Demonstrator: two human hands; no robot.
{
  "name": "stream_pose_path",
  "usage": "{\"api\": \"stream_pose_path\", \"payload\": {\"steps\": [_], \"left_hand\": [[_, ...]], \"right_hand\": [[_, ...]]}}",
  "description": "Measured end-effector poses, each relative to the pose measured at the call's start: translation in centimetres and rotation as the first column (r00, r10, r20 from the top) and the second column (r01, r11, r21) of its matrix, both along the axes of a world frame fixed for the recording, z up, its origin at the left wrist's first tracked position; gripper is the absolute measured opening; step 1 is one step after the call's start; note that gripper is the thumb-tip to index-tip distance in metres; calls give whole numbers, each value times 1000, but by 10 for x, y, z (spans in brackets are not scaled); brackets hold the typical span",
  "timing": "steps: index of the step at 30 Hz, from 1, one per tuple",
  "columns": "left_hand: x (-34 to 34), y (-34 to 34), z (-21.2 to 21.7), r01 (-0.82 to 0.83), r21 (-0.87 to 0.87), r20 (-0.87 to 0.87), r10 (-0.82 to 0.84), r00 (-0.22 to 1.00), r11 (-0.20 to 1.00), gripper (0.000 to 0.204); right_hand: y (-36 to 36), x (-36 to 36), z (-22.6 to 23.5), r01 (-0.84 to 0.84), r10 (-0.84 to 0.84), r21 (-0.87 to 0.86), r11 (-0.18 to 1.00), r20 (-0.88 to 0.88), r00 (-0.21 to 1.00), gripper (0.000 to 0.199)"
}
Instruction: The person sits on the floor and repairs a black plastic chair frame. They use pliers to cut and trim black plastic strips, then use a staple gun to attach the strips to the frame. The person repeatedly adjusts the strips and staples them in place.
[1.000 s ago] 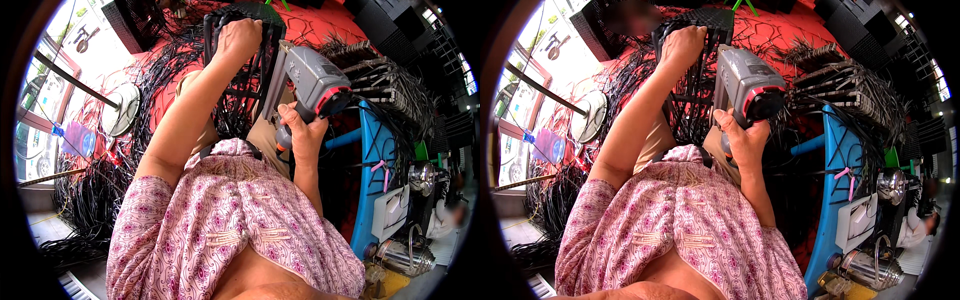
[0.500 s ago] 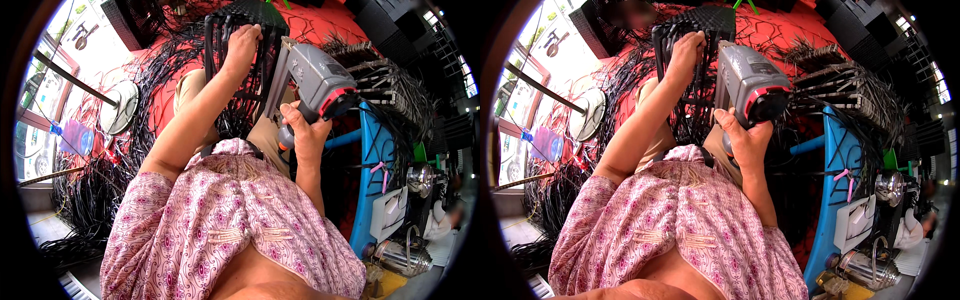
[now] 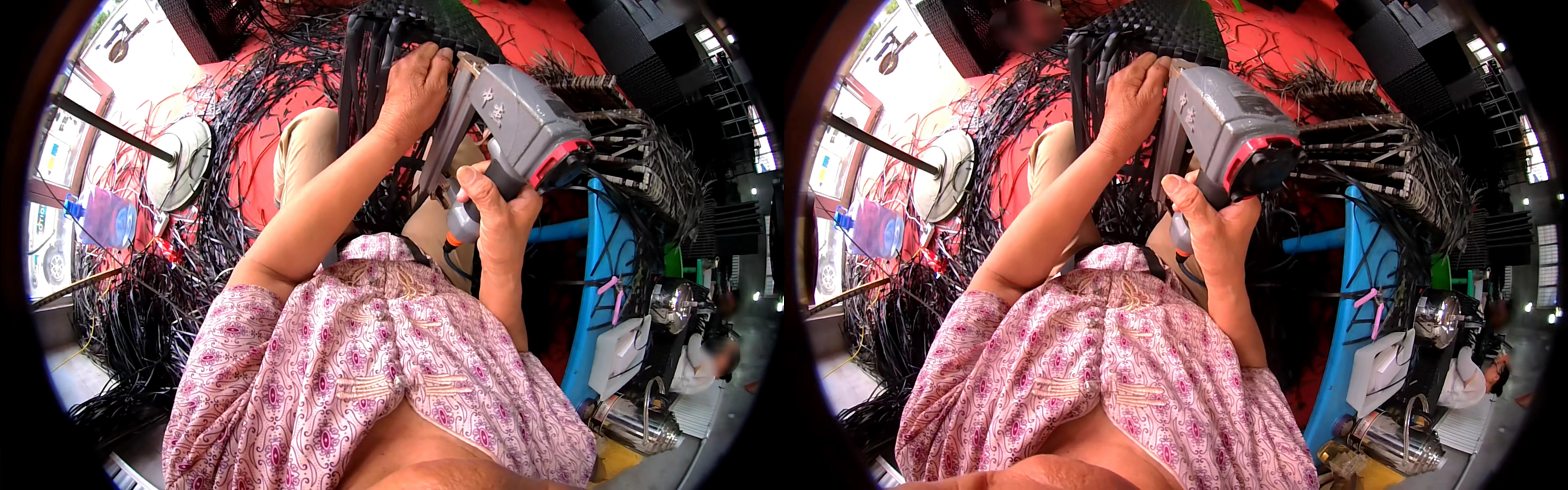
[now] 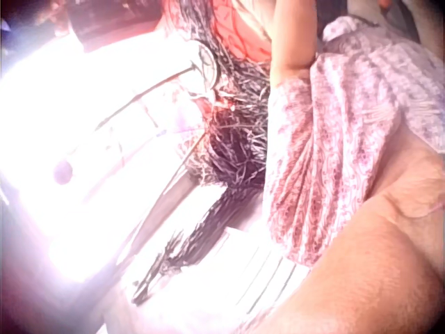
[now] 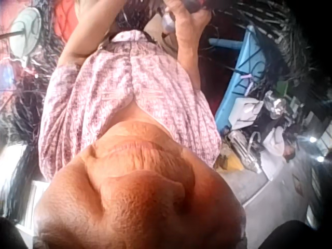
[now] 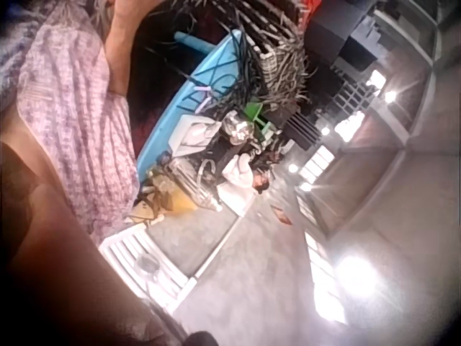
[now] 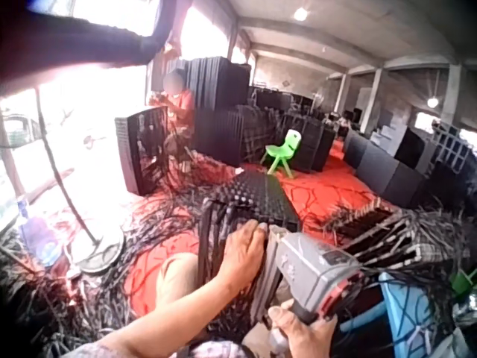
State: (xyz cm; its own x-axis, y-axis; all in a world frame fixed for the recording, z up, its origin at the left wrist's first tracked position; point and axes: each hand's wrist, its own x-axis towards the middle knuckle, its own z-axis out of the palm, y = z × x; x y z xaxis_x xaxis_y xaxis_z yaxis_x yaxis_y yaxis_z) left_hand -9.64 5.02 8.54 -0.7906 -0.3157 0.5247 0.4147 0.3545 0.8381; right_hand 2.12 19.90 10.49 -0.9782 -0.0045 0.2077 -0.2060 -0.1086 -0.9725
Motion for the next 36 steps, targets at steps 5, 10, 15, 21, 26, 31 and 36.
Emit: {"api": "stream_pose_path", "payload": {"steps": [5, 10, 15, 21, 26, 31, 36], "left_hand": [[-5, 0, -10, 126, 266, -38, -120, 992, 956, 30], [-8, 2, -18, 293, 556, -58, -316, 947, 778, 29], [-15, -1, -23, 346, 483, -112, -335, 936, 804, 28], [-16, -2, -20, 320, 441, -115, -300, 947, 839, 27], [-18, -6, -22, 357, 425, -120, -339, 933, 832, 28], [-20, -12, -25, 381, 393, -134, -358, 924, 837, 27], [-22, -17, -23, 408, 349, -167, -372, 913, 844, 27]], "right_hand": [[-4, -13, -1, 2, -1, 47, 999, -21, 1000, 18], [-7, -19, -1, -24, 25, 69, 997, -20, 999, 17], [-15, -20, -8, 35, -34, 23, 999, -46, 998, 14], [-30, -22, -26, 105, -102, 24, 994, -111, 989, 13], [-44, -16, -21, 173, -165, 72, 982, -103, 981, 14], [-49, -17, -32, 209, -190, 114, 971, -161, 968, 16], [-57, -21, -31, 212, -186, 135, 968, -186, 965, 17]]}}
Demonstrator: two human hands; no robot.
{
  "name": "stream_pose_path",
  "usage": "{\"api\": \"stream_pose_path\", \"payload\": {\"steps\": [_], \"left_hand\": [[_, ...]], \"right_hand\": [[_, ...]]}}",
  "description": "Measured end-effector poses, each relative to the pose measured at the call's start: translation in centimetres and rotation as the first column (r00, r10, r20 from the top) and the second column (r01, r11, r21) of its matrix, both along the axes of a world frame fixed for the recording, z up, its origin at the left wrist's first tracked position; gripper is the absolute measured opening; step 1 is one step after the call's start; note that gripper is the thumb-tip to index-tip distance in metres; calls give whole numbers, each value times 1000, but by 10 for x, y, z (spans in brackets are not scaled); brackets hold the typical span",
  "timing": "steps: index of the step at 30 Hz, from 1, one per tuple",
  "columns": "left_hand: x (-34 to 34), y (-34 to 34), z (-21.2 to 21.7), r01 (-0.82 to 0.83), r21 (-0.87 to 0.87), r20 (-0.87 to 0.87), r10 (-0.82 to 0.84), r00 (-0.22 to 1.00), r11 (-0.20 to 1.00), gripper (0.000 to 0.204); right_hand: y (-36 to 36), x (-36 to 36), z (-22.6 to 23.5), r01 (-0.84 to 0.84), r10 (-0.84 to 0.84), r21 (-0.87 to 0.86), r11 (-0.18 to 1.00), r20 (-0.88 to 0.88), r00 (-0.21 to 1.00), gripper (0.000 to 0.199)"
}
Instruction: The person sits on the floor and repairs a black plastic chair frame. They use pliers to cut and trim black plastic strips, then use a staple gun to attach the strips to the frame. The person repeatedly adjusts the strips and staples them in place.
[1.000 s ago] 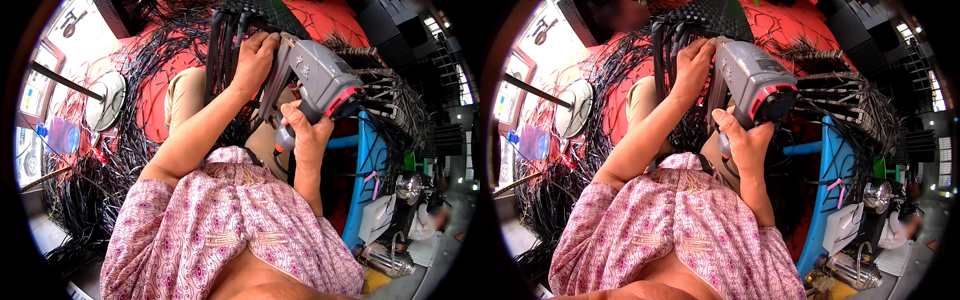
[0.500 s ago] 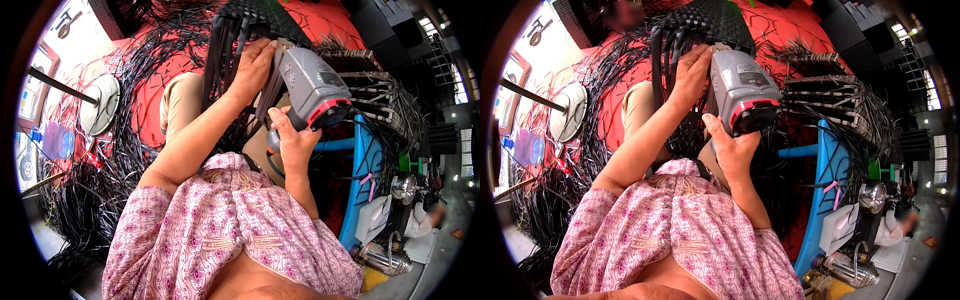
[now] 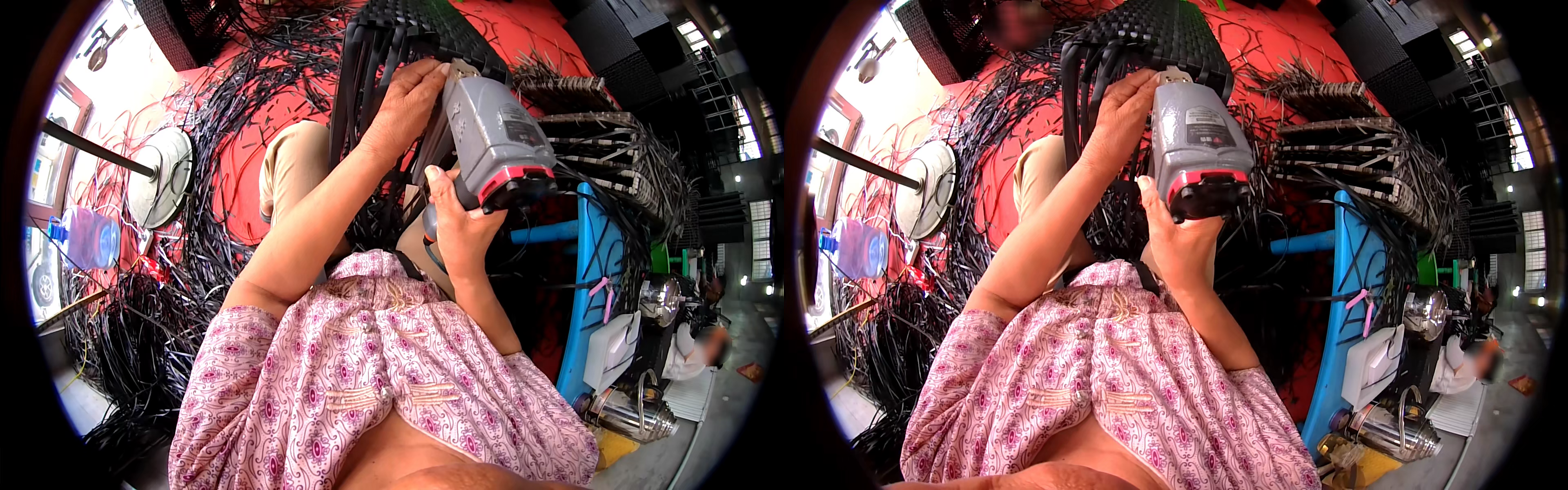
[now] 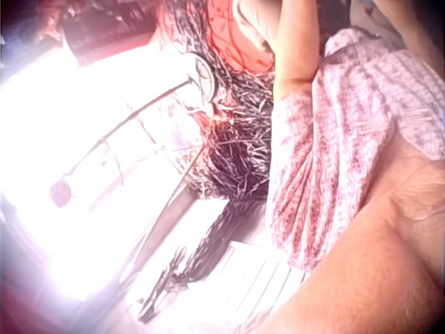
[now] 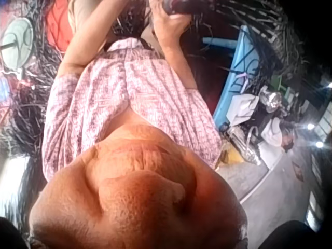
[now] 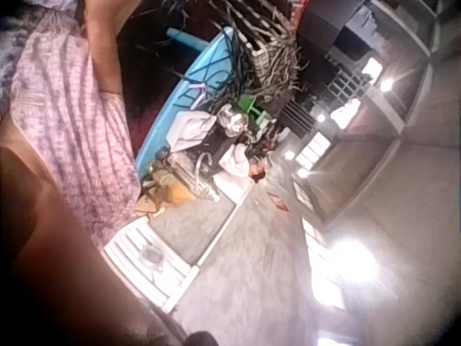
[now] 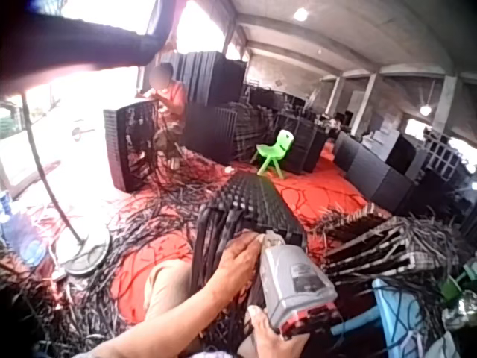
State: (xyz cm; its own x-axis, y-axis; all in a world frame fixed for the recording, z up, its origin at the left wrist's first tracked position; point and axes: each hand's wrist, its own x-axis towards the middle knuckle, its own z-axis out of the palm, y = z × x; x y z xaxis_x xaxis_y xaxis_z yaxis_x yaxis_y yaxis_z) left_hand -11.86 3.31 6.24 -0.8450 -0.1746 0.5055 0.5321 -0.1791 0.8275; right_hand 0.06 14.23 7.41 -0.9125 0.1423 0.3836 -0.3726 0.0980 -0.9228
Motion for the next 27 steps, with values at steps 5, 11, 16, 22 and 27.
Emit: {"api": "stream_pose_path", "payload": {"steps": [5, 11, 16, 22, 27], "left_hand": [[-2, -1, -7, -45, -60, -5, 45, 999, 997, 24], [-5, 0, -11, 9, 28, -39, -8, 999, 1000, 22], [-5, -2, -10, -38, -21, -44, 37, 998, 999, 20], [-12, -2, -20, -60, -46, -32, 58, 998, 997, 19], [-8, -3, -13, 23, -16, -43, -24, 999, 1000, 23]], "right_hand": [[15, -7, -14, 12, -10, 50, 999, -35, 999, 17], [14, -2, -10, -50, 52, 54, 997, -36, 998, 21], [11, -2, -7, -64, 64, -4, 998, 9, 998, 25], [7, 0, 0, -11, 11, 81, 997, -1, 1000, 20], [13, -5, -1, -20, 15, 184, 983, 31, 999, 20]]}}
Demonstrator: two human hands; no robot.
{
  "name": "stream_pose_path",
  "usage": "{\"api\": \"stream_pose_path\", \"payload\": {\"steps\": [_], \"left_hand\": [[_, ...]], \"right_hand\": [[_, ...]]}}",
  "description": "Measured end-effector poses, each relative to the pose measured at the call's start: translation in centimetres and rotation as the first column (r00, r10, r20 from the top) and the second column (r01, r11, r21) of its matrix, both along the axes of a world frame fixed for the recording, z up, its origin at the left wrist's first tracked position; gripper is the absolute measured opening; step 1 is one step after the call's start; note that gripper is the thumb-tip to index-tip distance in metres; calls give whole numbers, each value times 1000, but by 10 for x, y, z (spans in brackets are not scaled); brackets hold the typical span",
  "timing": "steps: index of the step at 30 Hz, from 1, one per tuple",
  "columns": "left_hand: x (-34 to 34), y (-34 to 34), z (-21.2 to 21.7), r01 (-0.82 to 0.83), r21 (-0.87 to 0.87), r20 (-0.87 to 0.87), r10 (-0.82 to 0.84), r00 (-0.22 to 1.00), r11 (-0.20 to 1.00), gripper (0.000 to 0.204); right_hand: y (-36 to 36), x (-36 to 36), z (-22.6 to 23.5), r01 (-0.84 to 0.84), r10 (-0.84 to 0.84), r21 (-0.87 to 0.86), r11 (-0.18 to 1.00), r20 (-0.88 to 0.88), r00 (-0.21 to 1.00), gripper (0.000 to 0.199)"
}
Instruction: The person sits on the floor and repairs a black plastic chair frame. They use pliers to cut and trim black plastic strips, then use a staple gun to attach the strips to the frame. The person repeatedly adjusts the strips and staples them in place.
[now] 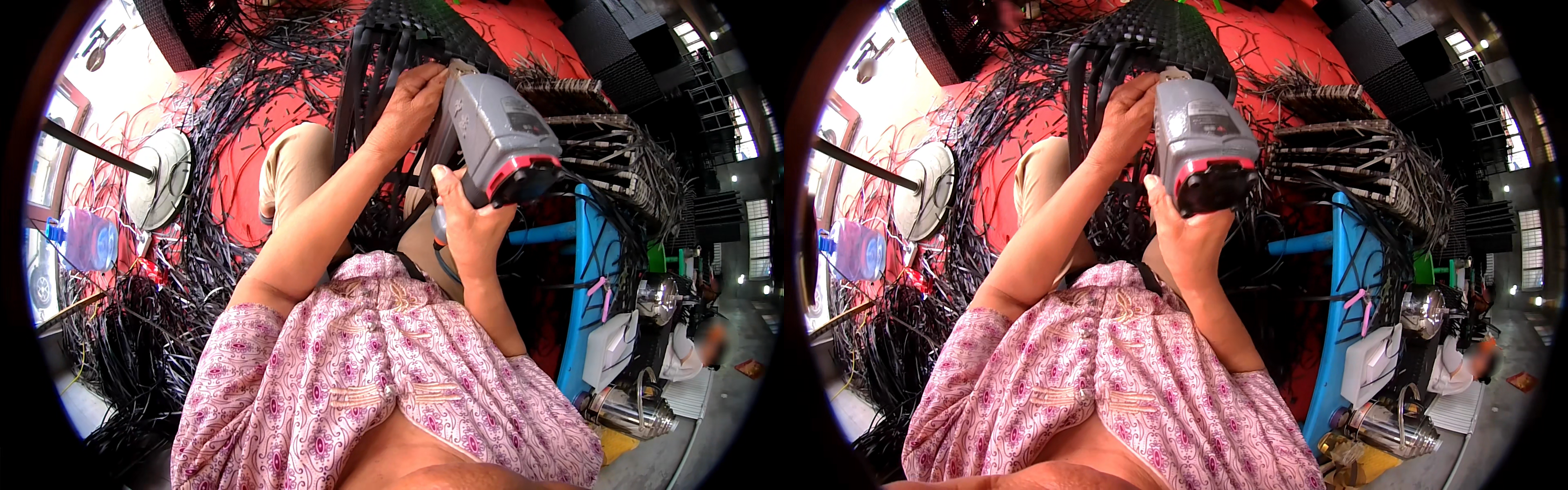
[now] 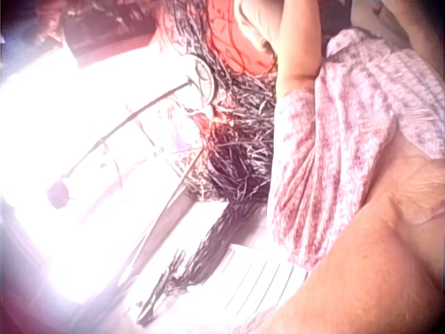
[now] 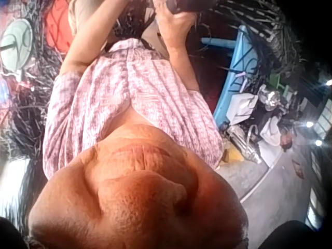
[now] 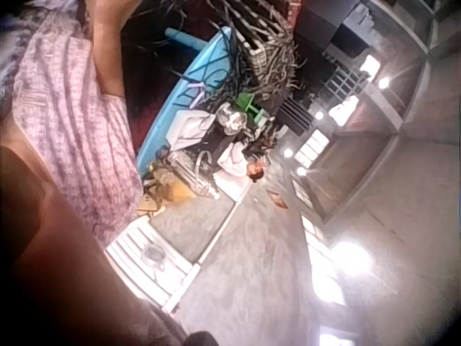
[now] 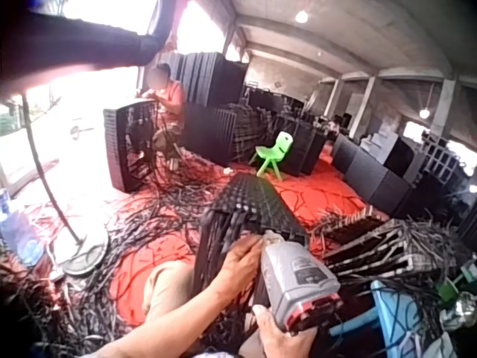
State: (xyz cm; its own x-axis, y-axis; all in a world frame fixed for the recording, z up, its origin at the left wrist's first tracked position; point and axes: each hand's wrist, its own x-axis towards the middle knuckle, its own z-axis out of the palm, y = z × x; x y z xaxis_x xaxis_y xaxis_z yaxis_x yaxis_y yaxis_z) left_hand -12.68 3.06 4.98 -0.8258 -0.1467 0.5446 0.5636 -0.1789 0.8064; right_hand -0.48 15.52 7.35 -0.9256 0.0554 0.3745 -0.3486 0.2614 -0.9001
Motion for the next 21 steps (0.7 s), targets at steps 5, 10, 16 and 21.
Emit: {"api": "stream_pose_path", "payload": {"steps": [5, 10, 16, 21], "left_hand": [[16, 0, 17, 27, 26, 104, -30, 994, 999, 28], [39, -5, 34, -222, -95, 179, 236, 955, 970, 38], [41, -18, 81, -51, 235, 576, -97, 812, 971, 61], [35, -16, 94, -46, 247, 623, -122, 773, 968, 70]], "right_hand": [[3, 10, 28, -52, 94, -266, 963, 149, 984, 29], [15, 19, 15, -47, 60, -363, 931, 25, 998, 18], [32, 28, 10, -81, 82, -410, 908, -16, 997, 20], [43, 33, 14, -72, 68, -385, 920, -24, 997, 23]]}}
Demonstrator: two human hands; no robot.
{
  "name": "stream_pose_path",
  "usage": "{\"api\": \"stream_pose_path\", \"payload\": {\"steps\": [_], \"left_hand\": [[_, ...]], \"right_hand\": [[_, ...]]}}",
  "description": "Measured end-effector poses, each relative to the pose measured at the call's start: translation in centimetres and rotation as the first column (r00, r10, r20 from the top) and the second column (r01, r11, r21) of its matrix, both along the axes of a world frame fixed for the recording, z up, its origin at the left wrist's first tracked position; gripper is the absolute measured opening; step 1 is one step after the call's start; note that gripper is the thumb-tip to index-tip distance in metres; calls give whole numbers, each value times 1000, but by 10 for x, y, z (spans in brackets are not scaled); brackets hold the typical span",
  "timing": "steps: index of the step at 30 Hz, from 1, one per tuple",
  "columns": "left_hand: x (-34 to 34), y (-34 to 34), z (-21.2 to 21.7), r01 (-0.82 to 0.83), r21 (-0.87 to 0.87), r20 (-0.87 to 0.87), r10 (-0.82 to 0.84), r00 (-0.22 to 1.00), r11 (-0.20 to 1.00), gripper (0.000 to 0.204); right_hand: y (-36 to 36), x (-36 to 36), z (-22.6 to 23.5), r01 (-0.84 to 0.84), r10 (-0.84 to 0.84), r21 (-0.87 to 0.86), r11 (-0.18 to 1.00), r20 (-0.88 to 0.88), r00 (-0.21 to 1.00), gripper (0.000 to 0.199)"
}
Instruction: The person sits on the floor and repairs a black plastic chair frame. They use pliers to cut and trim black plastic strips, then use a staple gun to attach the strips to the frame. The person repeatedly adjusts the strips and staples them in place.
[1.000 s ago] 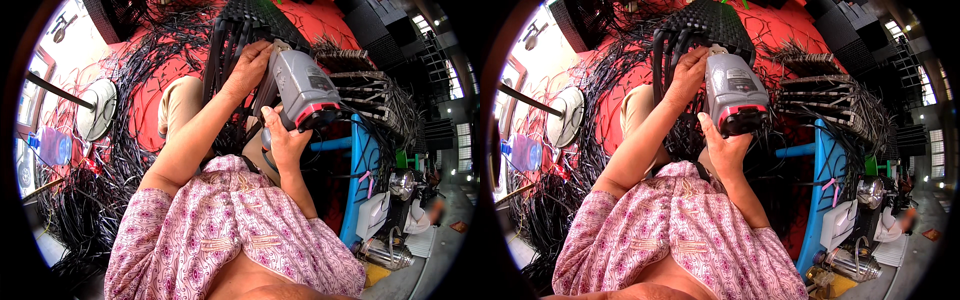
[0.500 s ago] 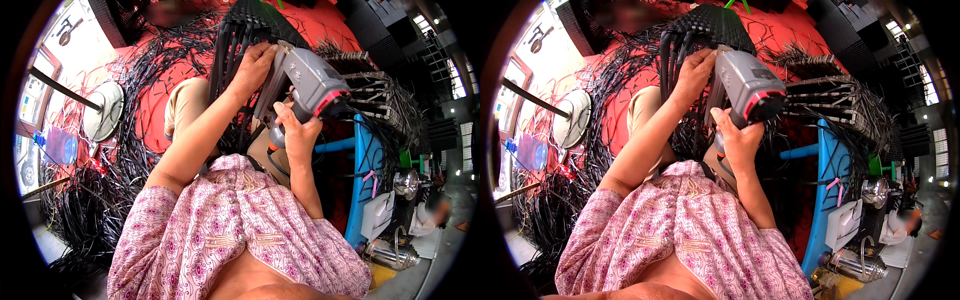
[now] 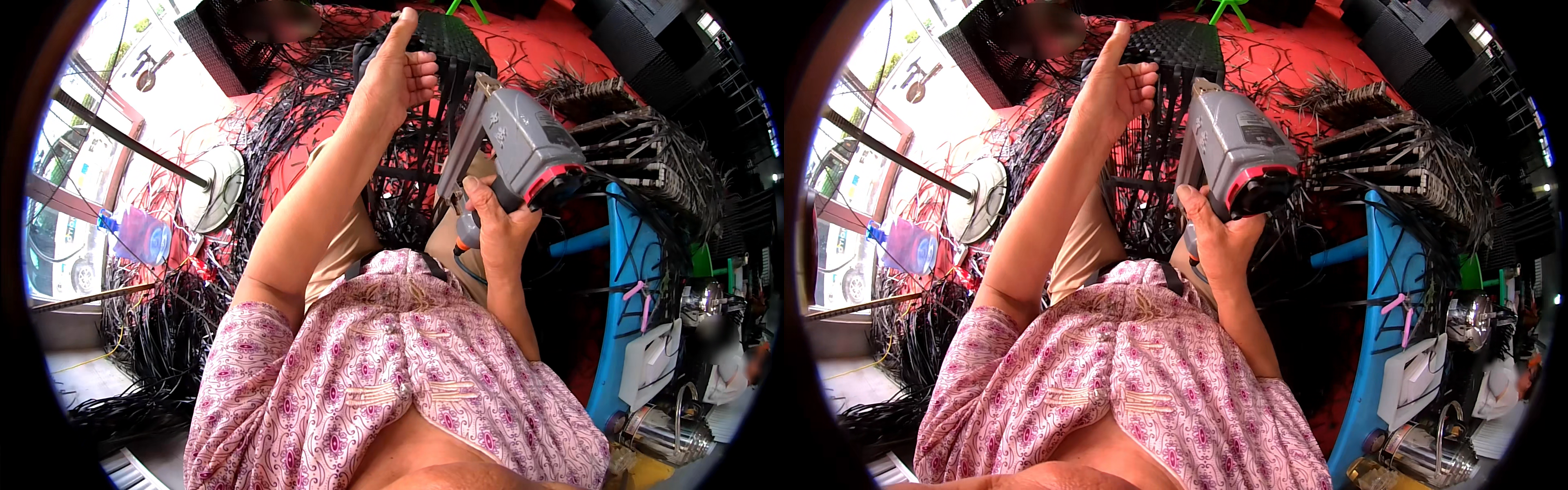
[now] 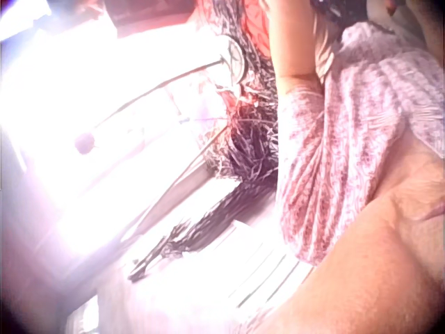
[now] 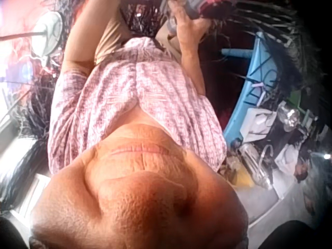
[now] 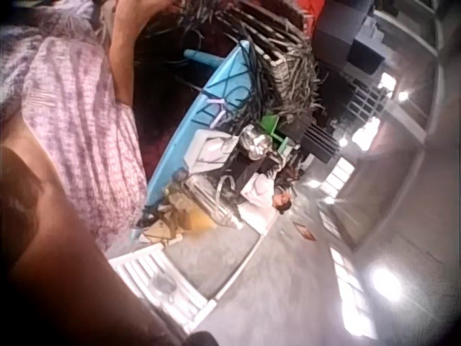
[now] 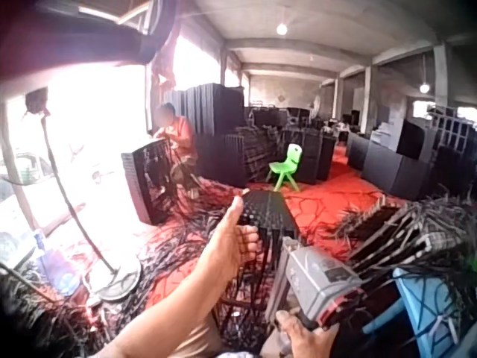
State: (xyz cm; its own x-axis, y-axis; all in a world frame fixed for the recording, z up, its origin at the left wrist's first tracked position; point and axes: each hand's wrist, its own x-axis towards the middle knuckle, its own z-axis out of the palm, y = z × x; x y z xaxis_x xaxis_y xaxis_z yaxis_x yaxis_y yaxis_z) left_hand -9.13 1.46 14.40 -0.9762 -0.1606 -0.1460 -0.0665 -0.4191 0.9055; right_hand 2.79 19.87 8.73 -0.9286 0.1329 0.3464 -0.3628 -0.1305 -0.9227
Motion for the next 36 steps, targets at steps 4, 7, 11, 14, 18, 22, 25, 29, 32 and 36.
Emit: {"api": "stream_pose_path", "payload": {"steps": [4, 7, 11, 14, 18, 22, 25, 29, 32, 36], "left_hand": [[-5, 2, 0, 1, -19, 13, -1, 1000, 1000, 61], [-5, -1, 3, 43, 120, 32, -47, 998, 992, 44], [-6, 3, 5, 33, 252, 93, -58, 994, 967, 33], [-14, -4, 2, 57, 342, 126, -106, 986, 938, 28], [-23, -8, -1, 83, 361, 145, -143, 979, 929, 28], [-24, -5, -1, 50, 306, 167, -105, 980, 951, 25], [-24, -3, -9, 73, 327, 110, -114, 987, 942, 21], [-13, 0, -18, -7, 334, 134, -41, 990, 942, 18], [-4, 6, -29, 4, 284, 11, -8, 1000, 959, 20], [-1, 6, -57, -42, 120, -197, 65, 978, 992, 22]], "right_hand": [[11, -2, -6, 0, 1, 4, 1000, -20, 1000, 24], [14, 1, -2, -13, 13, -37, 999, -15, 1000, 25], [18, 2, -6, -20, 20, -50, 999, 3, 1000, 26], [17, 6, -1, -27, 28, -85, 996, 12, 1000, 24], [22, 4, -10, -32, 32, -4, 999, 30, 999, 21], [20, 4, -13, -26, 26, -10, 1000, -16, 1000, 20], [17, 7, -9, -64, 63, -52, 997, -28, 998, 19], [13, 14, -3, -77, 76, -34, 996, -21, 997, 19], [4, 19, 8, -121, 135, -190, 974, 65, 989, 18], [-3, 16, 12, -130, 138, -125, 984, 57, 989, 18]]}}
